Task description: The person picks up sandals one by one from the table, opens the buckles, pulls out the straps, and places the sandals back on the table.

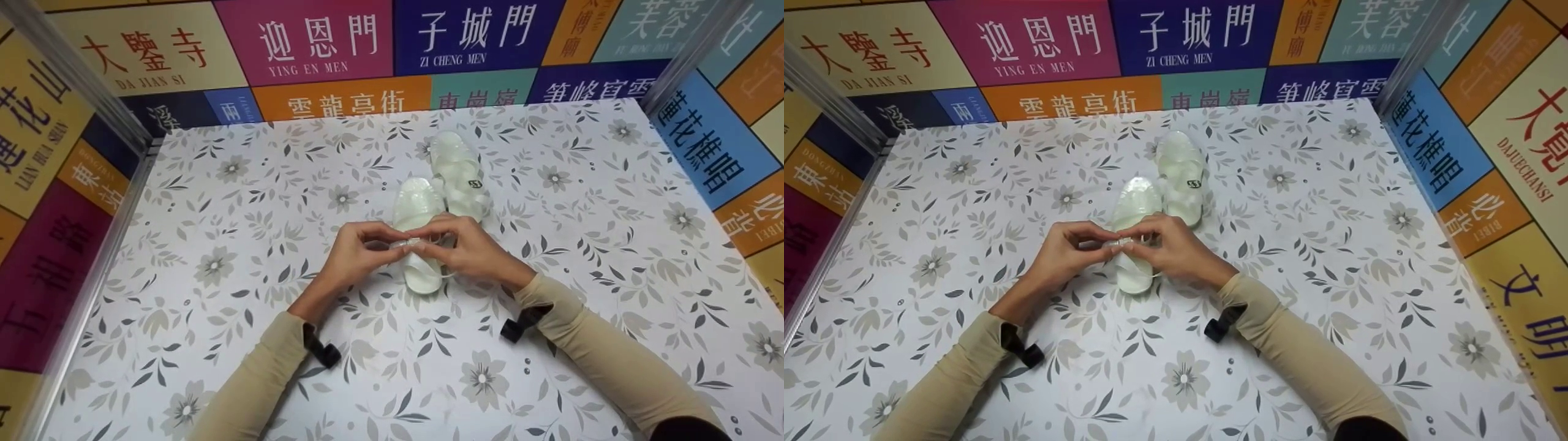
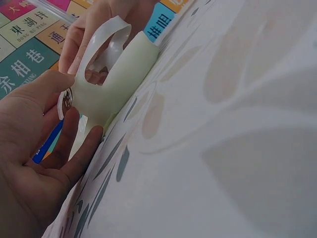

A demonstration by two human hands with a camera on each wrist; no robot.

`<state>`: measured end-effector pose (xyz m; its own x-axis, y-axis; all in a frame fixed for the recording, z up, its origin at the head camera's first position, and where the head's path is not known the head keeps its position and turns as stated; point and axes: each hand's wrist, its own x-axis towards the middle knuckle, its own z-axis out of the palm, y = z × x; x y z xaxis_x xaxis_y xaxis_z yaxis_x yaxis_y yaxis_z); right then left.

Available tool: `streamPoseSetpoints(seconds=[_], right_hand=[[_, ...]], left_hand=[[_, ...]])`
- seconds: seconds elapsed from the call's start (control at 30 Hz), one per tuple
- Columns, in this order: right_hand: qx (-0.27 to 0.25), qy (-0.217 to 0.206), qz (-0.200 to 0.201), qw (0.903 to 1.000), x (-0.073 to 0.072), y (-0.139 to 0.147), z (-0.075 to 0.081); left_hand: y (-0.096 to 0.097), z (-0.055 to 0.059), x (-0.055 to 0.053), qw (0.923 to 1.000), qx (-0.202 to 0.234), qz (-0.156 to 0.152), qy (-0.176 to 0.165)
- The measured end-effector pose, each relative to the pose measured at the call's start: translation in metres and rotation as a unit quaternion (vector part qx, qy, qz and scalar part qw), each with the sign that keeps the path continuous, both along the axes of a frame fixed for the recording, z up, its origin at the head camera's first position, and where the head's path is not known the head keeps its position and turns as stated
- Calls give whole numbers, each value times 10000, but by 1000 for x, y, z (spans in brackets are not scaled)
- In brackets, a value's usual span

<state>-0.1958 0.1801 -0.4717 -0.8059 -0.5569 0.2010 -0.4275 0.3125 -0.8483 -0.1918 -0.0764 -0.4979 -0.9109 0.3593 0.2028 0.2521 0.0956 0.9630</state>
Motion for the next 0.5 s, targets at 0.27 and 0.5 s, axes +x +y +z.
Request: streamPoseSetpoints(seconds=[0.27,0.5], right_hand=[[96,-75,-11,9999,-1,1,-1],[81,-197,-180,9996,1,-1,-2]], left_hand=[[-1,0,0,10000,63,15,-18],[0,1,1,10000,27,-2,17]])
